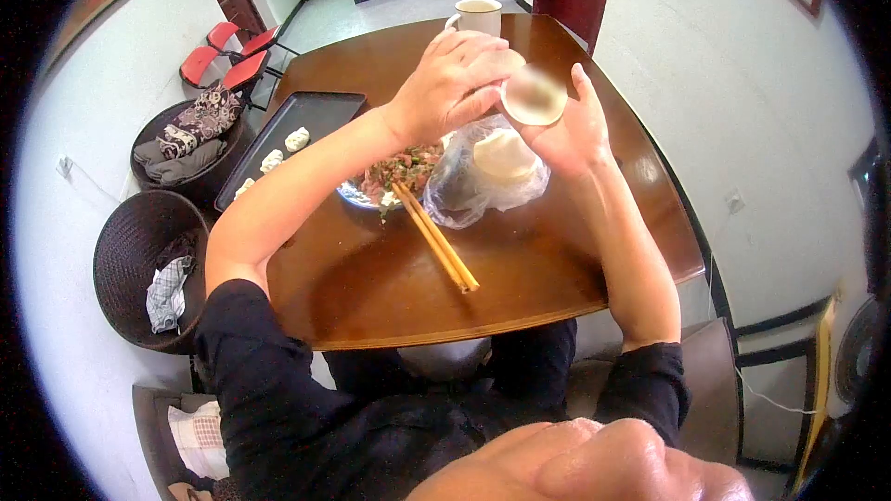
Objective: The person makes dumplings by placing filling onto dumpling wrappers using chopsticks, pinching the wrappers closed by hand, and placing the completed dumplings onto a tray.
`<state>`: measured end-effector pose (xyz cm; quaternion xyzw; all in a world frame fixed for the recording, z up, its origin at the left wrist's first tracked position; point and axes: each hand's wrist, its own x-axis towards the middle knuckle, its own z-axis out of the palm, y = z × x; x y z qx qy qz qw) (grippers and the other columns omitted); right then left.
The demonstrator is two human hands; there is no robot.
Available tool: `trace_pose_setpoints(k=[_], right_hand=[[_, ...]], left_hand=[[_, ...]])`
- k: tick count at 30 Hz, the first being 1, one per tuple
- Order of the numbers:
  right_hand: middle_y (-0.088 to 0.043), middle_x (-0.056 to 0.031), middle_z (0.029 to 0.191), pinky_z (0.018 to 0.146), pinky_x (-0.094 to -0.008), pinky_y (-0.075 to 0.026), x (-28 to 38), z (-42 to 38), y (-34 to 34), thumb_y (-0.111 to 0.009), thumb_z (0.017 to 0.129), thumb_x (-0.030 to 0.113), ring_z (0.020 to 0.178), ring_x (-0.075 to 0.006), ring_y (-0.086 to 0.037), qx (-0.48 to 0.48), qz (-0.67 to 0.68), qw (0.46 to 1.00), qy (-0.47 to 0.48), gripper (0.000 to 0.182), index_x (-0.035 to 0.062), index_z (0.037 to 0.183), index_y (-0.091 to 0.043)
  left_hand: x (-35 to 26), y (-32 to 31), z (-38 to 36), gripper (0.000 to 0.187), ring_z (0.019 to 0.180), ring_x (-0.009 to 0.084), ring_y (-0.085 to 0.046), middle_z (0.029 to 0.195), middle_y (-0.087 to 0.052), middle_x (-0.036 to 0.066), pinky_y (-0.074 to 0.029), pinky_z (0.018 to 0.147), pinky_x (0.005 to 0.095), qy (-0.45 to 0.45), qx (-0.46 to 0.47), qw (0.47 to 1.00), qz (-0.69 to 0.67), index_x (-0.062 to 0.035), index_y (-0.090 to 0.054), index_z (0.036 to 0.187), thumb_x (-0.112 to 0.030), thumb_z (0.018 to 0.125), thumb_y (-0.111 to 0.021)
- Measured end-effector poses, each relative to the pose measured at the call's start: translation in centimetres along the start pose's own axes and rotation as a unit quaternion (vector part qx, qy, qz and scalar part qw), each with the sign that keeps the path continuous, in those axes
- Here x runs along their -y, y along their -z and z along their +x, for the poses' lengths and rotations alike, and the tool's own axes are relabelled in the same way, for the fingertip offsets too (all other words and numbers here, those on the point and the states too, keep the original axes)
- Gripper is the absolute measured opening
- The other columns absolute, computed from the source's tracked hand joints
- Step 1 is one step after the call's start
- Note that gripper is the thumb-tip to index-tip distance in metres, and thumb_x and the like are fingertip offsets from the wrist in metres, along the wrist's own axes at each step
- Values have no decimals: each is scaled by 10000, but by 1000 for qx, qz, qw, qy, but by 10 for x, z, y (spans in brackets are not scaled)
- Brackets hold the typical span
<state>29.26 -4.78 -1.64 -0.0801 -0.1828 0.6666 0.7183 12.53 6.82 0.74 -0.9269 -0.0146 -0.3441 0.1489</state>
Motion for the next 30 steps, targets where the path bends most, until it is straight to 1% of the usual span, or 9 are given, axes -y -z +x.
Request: trace_pose_setpoints(k=[2, 3, 10, 18, 20, 24, 27, 29, 30], right_hand=[[-389, -237, 1403, 1120, -477, -319, 0, 1, 3, -284, 1006, 476, 1305, -352, -401, 16, 19, 999, -38, 676, -88, 1380, -283], [-425, -246, 1350, 1068, -487, -392, 0, 3, 5, -340, 989, 506, 1228, -351, -471, 45, 40, 997, -49, 691, -73, 1362, -296], [-422, -254, 1351, 1073, -488, -385, 3, 4, 9, -331, 990, 502, 1233, -365, -465, 48, 26, 998, -44, 692, -80, 1362, -290], [-385, -328, 1358, 1073, -498, -376, 7, 8, 16, -295, 994, 503, 1252, -408, -447, 43, 54, 997, -39, 752, -145, 1369, -227], [-385, -336, 1355, 1070, -498, -378, 7, 7, 16, -294, 992, 509, 1252, -416, -447, 45, 63, 996, -37, 758, -142, 1373, -220], [-382, -350, 1354, 1061, -496, -382, 6, 8, 13, -301, 985, 526, 1247, -429, -451, -4, 30, 999, -16, 778, -135, 1382, -201], [-380, -347, 1363, 1063, -503, -378, 7, 9, 15, -305, 981, 536, 1242, -434, -456, -14, 50, 998, -20, 786, -129, 1384, -194], [-381, -344, 1365, 1062, -507, -377, 7, 8, 14, -306, 980, 540, 1240, -434, -458, -2, 46, 999, -21, 786, -127, 1382, -201], [-382, -341, 1368, 1062, -511, -375, 8, 8, 13, -307, 979, 544, 1239, -434, -460, 8, 41, 999, -22, 786, -124, 1380, -208]], left_hand=[[9, -10, 7, 443, 1248, 329, -426, 1316, -522, 148, -273, 1073, 449, 25, -7, 983, -179, -124, -672, 1129, -411, 971, -375], [12, -11, 10, 432, 1227, 332, -447, 1286, -550, 155, -285, 1069, 422, 15, 5, 982, -191, -110, -693, 1084, -376, 974, -371], [6, -4, 6, 401, 1210, 326, -471, 1255, -572, 155, -301, 1059, 434, 25, -19, 983, -180, -82, -685, 1085, -339, 953, -407], [-10, 1, -5, 392, 1202, 333, -459, 1317, -502, 158, -288, 1067, 449, -45, -6, 984, -173, -104, -694, 1070, -385, 871, -506], [-8, -3, -5, 358, 1194, 326, -463, 1288, -531, 153, -296, 1061, 436, -32, -12, 981, -188, -102, -695, 1053, -349, 879, -503], [36, -40, -1, 344, 1177, 315, -472, 1207, -588, 145, -322, 1038, 418, 99, -100, 969, -202, -91, -704, 977, -282, 942, -420], [77, -78, 4, 396, 1172, 316, -481, 1213, -596, 131, -335, 1027, 421, 194, -26, 966, -168, -69, -705, 980, -316, 963, -395], [89, -96, 9, 414, 1289, 334, -398, 1344, -517, 128, -274, 1085, 496, 277, 201, 938, -47, -74, -651, 1150, -331, 968, -382], [87, -106, 4, 414, 1289, 334, -398, 1344, -517, 128, -274, 1085, 496, 277, 199, 939, -48, -74, -651, 1150, -331, 968, -382]])
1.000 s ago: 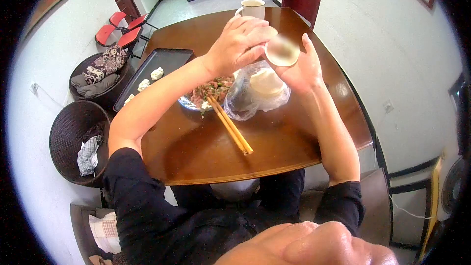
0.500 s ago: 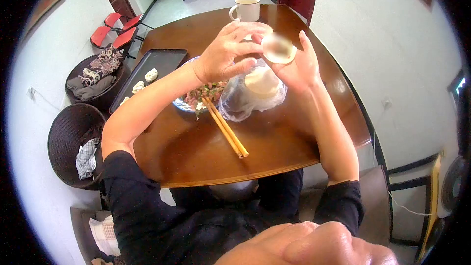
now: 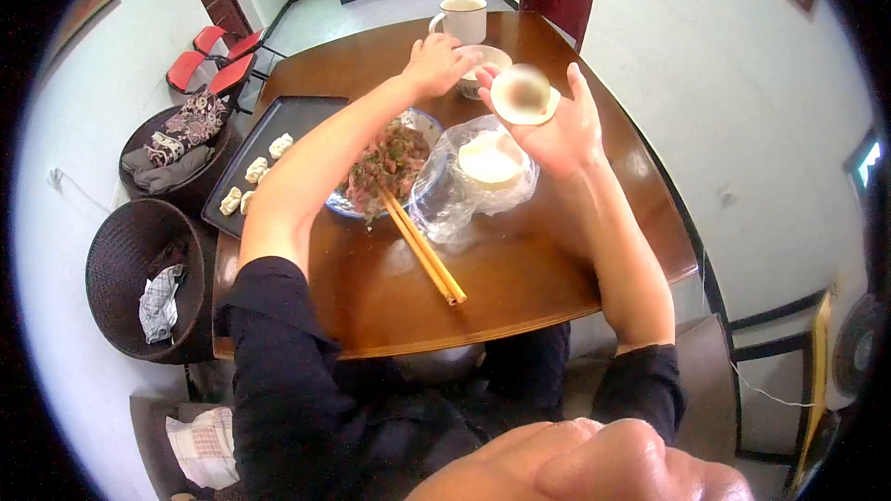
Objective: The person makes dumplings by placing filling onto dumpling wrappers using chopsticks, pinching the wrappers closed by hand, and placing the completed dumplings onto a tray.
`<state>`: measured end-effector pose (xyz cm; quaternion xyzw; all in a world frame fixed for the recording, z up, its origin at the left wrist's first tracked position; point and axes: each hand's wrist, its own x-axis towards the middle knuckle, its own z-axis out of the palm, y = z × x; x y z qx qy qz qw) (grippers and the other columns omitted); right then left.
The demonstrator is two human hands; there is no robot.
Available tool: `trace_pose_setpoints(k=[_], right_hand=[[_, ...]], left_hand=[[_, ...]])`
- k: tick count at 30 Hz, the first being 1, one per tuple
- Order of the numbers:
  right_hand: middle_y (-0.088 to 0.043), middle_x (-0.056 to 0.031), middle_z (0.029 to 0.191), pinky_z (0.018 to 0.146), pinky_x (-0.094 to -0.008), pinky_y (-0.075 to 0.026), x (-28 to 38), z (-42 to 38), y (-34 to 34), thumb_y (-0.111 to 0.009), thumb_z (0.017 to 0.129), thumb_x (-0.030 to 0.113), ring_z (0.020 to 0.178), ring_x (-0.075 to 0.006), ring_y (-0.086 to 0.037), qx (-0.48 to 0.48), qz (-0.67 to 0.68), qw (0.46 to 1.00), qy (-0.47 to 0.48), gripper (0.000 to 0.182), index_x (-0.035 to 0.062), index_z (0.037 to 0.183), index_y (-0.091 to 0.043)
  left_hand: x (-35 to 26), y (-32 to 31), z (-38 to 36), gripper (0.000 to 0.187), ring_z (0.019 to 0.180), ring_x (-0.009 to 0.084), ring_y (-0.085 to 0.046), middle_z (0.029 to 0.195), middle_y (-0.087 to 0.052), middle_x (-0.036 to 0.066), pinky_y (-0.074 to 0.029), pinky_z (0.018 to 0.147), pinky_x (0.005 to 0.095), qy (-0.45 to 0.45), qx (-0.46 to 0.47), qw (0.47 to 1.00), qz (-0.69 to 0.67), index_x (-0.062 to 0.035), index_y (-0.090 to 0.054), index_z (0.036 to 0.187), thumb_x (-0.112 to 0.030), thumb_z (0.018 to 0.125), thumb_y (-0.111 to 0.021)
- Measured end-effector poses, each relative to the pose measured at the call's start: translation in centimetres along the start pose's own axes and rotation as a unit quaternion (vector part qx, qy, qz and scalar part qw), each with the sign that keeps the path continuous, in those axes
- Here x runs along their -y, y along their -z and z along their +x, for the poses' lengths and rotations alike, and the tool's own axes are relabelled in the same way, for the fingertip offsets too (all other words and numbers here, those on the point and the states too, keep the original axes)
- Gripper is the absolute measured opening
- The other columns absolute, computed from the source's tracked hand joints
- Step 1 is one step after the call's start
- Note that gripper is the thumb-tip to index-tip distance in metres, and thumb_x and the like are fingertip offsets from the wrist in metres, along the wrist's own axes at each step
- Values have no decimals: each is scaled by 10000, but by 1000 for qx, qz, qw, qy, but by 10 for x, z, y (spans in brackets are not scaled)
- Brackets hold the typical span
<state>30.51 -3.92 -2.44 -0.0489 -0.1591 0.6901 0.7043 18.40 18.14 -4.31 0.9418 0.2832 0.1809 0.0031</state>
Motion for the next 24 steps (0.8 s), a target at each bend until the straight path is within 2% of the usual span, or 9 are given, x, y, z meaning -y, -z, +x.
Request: trace_pose_setpoints(k=[3, 7, 9, 10, 12, 13, 15, 19, 24], right_hand=[[-394, -336, 1362, 1063, -517, -372, 0, 0, -1, -297, 975, 559, 1232, -435, -465, 7, -2, 1000, -1, 788, -116, 1377, -232], [-402, -335, 1355, 1059, -519, -373, -1, 0, -1, -292, 970, 575, 1232, -433, -468, 14, -15, 1000, 2, 796, -108, 1376, -250], [-412, -334, 1347, 1061, -513, -369, -2, 0, -2, -287, 966, 587, 1238, -427, -465, 6, -27, 1000, 4, 802, -105, 1370, -269], [-412, -334, 1347, 1061, -513, -369, -1, 0, -1, -287, 966, 587, 1238, -427, -465, 6, -27, 1000, 5, 802, -105, 1370, -269], [-426, -308, 1343, 1067, -504, -360, -1, 1, 1, -284, 962, 600, 1242, -398, -465, 12, -27, 1000, -5, 800, -85, 1374, -283], [-426, -308, 1343, 1067, -504, -360, -2, -1, -2, -284, 962, 600, 1242, -398, -465, 12, -27, 1000, -4, 800, -85, 1374, -283], [-371, -249, 1413, 1117, -474, -304, -7, -8, -12, -225, 986, 564, 1318, -344, -381, -3, -69, 997, 24, 764, -76, 1402, -260], [-390, -185, 1423, 1119, -454, -294, -8, -11, -13, -238, 980, 580, 1328, -311, -374, -12, -115, 993, 19, 752, -37, 1407, -297], [-434, -209, 1366, 1087, -471, -343, -5, -13, -14, -289, 947, 629, 1272, -337, -432, -18, -126, 991, 28, 795, -41, 1374, -321]], left_hand=[[3, -15, 2, 480, 1442, 336, -132, 1530, -270, 102, -75, 1116, 653, 4, 82, 993, 88, -140, -433, 1406, -316, 964, -375], [14, -19, 8, 554, 1394, 357, -246, 1436, -424, 105, -142, 1090, 648, -32, 13, 994, 99, -167, -545, 1315, -521, 982, -280], [23, -14, 19, 501, 1332, 367, -331, 1379, -472, 139, -206, 1068, 605, -114, -115, 987, 2, -144, -623, 1197, -469, 988, -304], [10, -1, 12, 501, 1332, 367, -331, 1379, -472, 139, -206, 1068, 605, -114, -115, 987, 2, -144, -623, 1197, -469, 988, -304], [-46, 50, -19, 471, 1305, 314, -360, 1342, -514, 122, -268, 1099, 439, -164, -199, 926, -276, -91, -662, 1141, -421, 984, -364], [-65, 63, -30, 471, 1305, 314, -360, 1342, -514, 122, -268, 1099, 439, -164, -199, 926, -276, -91, -662, 1141, -421, 984, -364], [-95, 79, -49, 520, 1288, 325, -366, 1329, -516, 134, -240, 1103, 438, -290, -241, 917, -131, -91, -692, 1071, -463, 989, -338], [-124, 78, -72, 612, 1343, 339, -298, 1404, -440, 129, -143, 1110, 553, -287, -188, 939, 9, -110, -683, 1106, -581, 949, -325], [-126, 69, -79, 625, 1381, 340, -256, 1449, -384, 106, -111, 1118, 578, -310, -163, 936, 45, -149, -661, 1158, -622, 928, -323]])
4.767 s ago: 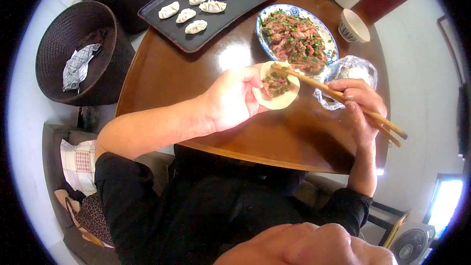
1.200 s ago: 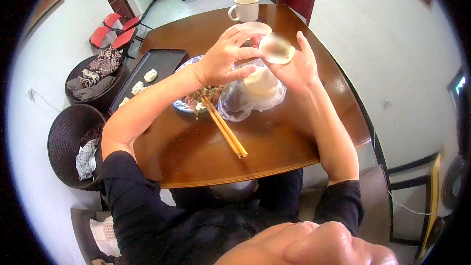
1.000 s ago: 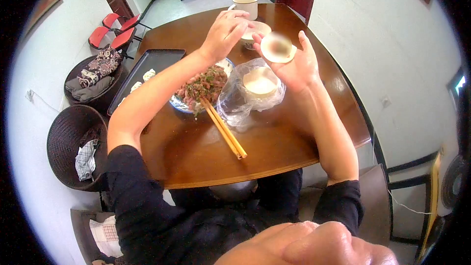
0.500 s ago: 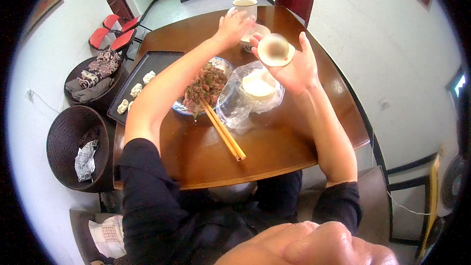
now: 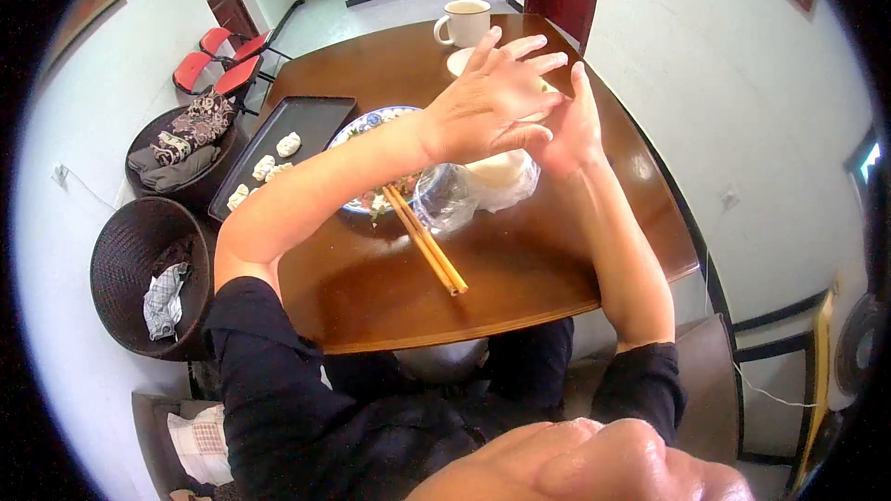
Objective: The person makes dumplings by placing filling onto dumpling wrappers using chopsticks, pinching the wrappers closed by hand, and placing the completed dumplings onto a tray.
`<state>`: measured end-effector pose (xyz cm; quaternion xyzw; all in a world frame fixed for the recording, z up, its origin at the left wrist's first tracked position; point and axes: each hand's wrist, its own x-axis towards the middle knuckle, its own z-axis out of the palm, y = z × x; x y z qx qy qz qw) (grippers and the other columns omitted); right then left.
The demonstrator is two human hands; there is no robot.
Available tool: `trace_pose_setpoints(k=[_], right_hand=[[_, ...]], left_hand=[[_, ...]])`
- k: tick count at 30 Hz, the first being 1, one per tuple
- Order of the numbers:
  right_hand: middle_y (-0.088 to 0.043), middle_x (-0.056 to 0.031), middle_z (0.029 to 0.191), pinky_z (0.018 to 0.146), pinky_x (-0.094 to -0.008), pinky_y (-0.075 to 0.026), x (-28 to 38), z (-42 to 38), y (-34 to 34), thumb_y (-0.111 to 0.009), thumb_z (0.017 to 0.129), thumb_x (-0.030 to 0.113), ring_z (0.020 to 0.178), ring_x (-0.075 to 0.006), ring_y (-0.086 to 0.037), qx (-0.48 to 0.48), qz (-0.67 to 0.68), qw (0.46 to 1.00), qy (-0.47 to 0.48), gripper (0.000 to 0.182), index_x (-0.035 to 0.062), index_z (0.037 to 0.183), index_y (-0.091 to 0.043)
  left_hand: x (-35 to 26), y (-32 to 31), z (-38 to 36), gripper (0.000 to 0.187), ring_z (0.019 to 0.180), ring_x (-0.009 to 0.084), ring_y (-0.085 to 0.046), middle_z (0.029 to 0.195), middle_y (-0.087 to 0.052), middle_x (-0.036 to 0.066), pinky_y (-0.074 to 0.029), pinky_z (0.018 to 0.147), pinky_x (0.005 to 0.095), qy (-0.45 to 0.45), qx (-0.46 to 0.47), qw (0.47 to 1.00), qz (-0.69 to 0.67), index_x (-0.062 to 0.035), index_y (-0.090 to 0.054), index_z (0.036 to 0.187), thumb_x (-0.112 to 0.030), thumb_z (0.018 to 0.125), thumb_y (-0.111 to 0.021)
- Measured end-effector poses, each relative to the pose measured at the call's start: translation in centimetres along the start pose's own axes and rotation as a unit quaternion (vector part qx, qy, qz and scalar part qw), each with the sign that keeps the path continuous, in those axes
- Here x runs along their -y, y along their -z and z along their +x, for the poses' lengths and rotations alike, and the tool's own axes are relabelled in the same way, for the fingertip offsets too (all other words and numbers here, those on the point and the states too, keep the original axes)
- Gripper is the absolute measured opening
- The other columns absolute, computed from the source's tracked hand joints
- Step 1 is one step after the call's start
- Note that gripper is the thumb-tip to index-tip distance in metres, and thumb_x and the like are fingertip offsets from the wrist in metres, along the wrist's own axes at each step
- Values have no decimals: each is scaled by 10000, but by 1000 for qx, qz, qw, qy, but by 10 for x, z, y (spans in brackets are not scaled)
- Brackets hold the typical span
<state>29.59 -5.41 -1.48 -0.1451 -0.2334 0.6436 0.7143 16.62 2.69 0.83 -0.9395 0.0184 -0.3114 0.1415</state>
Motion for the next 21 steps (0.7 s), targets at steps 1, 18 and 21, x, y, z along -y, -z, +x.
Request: trace_pose_setpoints(k=[1, 18, 21], right_hand=[[-449, -206, 1349, 1084, -471, -346, 1, -2, -4, -294, 946, 631, 1261, -338, -442, -30, -10, 999, 9, 796, -42, 1370, -325], [-451, -226, 1334, 1094, -462, -346, -9, 3, -2, -319, 966, 584, 1226, -324, -466, 63, 111, 990, -63, 768, -76, 1359, -322], [-456, -226, 1326, 1091, -463, -352, -9, 3, -2, -324, 969, 577, 1221, -318, -471, 75, 99, 990, -68, 758, -76, 1354, -327]], left_hand=[[0, 0, -2, 621, 1381, 340, -259, 1453, -380, 104, -118, 1117, 580, -7, -7, 1000, -11, -148, -659, 1162, -617, 930, -326], [36, 23, -33, 452, 1329, 347, -322, 1378, -468, 152, -194, 1119, 446, 76, -57, 994, -57, -144, -639, 1201, -425, 984, -360], [35, 23, -39, 454, 1330, 350, -320, 1375, -468, 149, -192, 1115, 478, 67, -28, 997, 6, -169, -639, 1208, -450, 979, -365]])
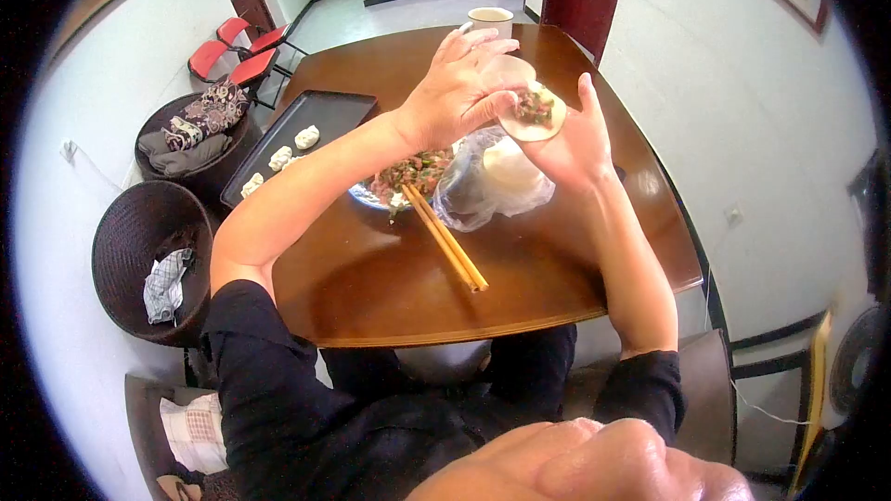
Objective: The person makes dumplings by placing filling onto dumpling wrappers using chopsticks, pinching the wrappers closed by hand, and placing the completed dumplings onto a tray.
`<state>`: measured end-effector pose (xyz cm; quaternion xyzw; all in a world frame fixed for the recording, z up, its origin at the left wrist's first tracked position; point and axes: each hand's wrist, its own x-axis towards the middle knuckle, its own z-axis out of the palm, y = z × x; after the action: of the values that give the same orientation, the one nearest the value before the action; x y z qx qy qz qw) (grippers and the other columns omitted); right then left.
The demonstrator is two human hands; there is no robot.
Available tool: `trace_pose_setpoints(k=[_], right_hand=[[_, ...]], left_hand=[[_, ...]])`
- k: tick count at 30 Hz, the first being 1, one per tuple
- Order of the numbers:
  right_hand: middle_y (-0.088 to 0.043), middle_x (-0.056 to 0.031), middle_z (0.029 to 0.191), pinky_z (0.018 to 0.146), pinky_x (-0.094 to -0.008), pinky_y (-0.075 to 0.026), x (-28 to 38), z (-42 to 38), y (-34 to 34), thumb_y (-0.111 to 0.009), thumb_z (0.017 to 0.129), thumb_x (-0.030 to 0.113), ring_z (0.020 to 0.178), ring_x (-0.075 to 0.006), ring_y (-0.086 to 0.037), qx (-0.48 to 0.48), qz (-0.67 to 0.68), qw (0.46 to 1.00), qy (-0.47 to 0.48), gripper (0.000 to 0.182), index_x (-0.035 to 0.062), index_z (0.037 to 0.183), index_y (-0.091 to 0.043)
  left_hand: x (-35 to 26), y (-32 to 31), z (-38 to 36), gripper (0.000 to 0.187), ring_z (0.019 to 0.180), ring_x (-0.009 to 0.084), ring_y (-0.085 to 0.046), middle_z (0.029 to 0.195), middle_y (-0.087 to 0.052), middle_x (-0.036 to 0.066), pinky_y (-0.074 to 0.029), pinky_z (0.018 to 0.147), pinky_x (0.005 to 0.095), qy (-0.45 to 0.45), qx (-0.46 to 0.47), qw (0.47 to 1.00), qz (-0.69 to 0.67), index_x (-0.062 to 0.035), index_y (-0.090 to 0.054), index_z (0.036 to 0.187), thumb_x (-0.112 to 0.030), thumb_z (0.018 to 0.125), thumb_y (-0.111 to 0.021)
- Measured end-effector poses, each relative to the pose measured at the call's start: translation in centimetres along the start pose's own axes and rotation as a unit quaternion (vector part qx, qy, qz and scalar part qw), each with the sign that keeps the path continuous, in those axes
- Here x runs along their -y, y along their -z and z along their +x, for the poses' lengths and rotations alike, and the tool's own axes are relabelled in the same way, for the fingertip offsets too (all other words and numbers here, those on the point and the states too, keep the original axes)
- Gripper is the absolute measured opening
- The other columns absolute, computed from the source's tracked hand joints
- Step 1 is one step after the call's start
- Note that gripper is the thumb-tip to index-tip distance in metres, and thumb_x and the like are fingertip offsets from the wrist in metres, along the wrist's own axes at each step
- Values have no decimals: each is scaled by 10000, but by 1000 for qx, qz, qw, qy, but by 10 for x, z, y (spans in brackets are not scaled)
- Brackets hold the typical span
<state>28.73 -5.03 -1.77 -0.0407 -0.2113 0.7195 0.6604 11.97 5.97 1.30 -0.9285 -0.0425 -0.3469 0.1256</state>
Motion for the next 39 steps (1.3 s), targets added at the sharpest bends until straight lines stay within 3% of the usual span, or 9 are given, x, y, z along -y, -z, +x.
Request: trace_pose_setpoints(k=[6, 15, 16, 19, 20, 23, 31, 34, 39], right_hand=[[-462, -216, 1328, 1095, -474, -343, 0, 1, 4, -329, 967, 580, 1222, -321, -473, 15, 9, 999, -37, 752, -56, 1367, -326], [-389, -222, 1417, 1114, -454, -314, -3, 1, 5, -321, 973, 568, 1289, -333, -418, 4, -23, 999, -45, 778, -74, 1408, -261], [-399, -220, 1408, 1105, -450, -325, -4, 0, 3, -329, 976, 557, 1274, -336, -430, -3, -27, 999, -39, 762, -74, 1400, -272], [-438, -211, 1364, 1081, -443, -350, -9, 0, 6, -344, 974, 552, 1234, -330, -462, 4, -6, 999, -44, 735, -58, 1383, -306], [-467, -203, 1329, 1068, -440, -364, -11, 0, 9, -351, 969, 559, 1209, -320, -483, 18, 18, 998, -56, 725, -42, 1374, -328], [-504, -173, 1260, 1021, -413, -398, -13, -1, 22, -367, 968, 549, 1137, -293, -518, 139, 111, 976, -129, 691, -19, 1361, -352], [-576, -101, 1173, 996, -405, -416, -23, -5, 0, -432, 969, 468, 1080, -226, -553, -26, -69, 996, -59, 540, 41, 1299, -443], [-590, -128, 1196, 1039, -394, -386, -25, -3, 8, -522, 922, 278, 1138, -241, -543, 26, -98, 993, -60, 447, 24, 1287, -470], [-565, -138, 1260, 1105, -383, -319, -32, -3, 1, -588, 875, 229, 1194, -244, -514, 93, -220, 969, -61, 421, -31, 1203, -538]], left_hand=[[-4, 2, -13, 502, 1336, 361, -312, 1413, -425, 136, -183, 1098, 551, 18, -12, 1000, 21, -185, -637, 1209, -517, 966, -350], [-8, 19, -31, 526, 1350, 352, -309, 1421, -409, 149, -169, 1117, 532, 14, 0, 999, 40, -159, -603, 1225, -544, 938, -387], [-14, 24, -34, 483, 1358, 333, -308, 1422, -403, 136, -170, 1123, 529, 12, -18, 999, 40, -162, -560, 1261, -471, 892, -530], [-33, 26, -37, 504, 1358, 315, -312, 1429, -386, 118, -157, 1139, 532, -66, -26, 997, 5, -173, -531, 1250, -373, 808, -671], [-40, 21, -38, 559, 1357, 281, -318, 1442, -371, 77, -130, 1157, 536, -77, -15, 997, 7, -194, -521, 1206, -294, 711, -761], [-48, 18, -32, 501, 1355, 253, -320, 1441, -380, 38, -112, 1162, 543, -103, 4, 993, 66, -200, -531, 1150, -296, 713, -755], [-46, 24, -31, 159, 1314, 240, -385, 1272, -560, 31, -157, 1133, 546, -123, -35, 986, 104, -147, -627, 857, -205, 748, -727], [-52, 28, -23, 89, 1167, 287, -507, 1171, -607, 71, -305, 1048, 486, 59, -99, 993, -26, -91, -627, 828, -124, 767, -684], [-37, 19, -26, 117, 883, 285, -607, 978, -641, 123, -506, 822, 360, 250, -52, 934, -250, -38, -629, 872, -102, 790, -685]])
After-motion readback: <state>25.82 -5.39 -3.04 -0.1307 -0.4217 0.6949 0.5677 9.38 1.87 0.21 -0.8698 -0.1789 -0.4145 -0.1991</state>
